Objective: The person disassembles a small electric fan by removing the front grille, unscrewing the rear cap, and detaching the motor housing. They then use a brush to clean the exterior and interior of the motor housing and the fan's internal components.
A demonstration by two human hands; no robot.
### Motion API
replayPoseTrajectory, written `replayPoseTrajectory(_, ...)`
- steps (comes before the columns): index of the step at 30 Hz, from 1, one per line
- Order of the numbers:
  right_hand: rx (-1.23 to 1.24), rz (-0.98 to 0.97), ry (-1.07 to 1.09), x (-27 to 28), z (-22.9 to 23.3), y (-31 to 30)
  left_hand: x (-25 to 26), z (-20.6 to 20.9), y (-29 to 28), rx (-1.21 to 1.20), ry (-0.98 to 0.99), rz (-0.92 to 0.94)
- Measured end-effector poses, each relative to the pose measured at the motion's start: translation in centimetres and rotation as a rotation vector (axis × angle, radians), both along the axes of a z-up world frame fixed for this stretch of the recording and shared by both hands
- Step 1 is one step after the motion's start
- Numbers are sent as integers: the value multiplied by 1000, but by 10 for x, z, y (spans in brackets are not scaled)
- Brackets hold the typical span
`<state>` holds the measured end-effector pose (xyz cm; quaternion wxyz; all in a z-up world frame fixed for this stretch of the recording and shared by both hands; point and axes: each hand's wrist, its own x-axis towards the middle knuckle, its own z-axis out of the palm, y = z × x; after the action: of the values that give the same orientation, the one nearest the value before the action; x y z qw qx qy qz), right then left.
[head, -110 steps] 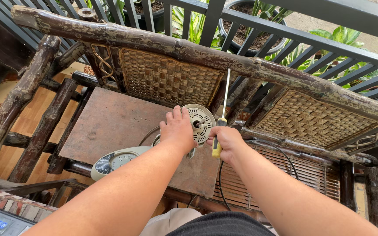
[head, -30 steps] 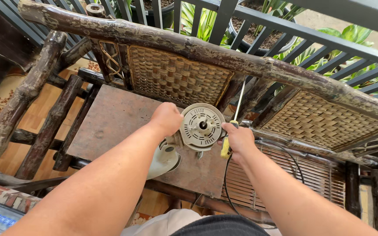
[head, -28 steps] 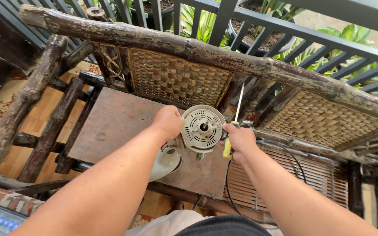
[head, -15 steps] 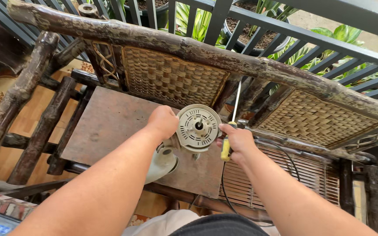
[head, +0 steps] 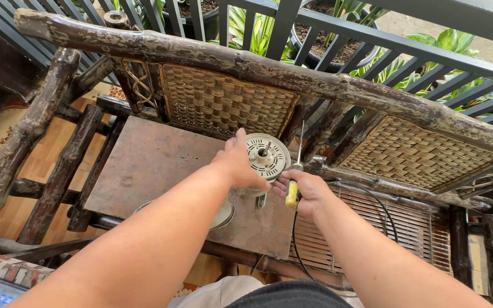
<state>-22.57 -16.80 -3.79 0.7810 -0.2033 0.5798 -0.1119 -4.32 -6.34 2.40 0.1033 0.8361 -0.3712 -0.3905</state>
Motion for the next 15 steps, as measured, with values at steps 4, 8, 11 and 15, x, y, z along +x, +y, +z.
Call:
replayPoseTrajectory(4, 34, 15, -37, 2, -2, -3, -19, 27, -5, 199, -87, -91)
replayPoseTrajectory(8, 74, 18, -67, -4, -3, -2, -27, 31, -9, 143, -132, 3)
replayPoseTrajectory(11, 93, -5, -46, -7, 2, 3, -30, 26, -12, 128, -104, 22)
replayPoseTrajectory(15, 127, -36, -164, -9, 16, 5, -32, 18, -14, 138, -115, -4)
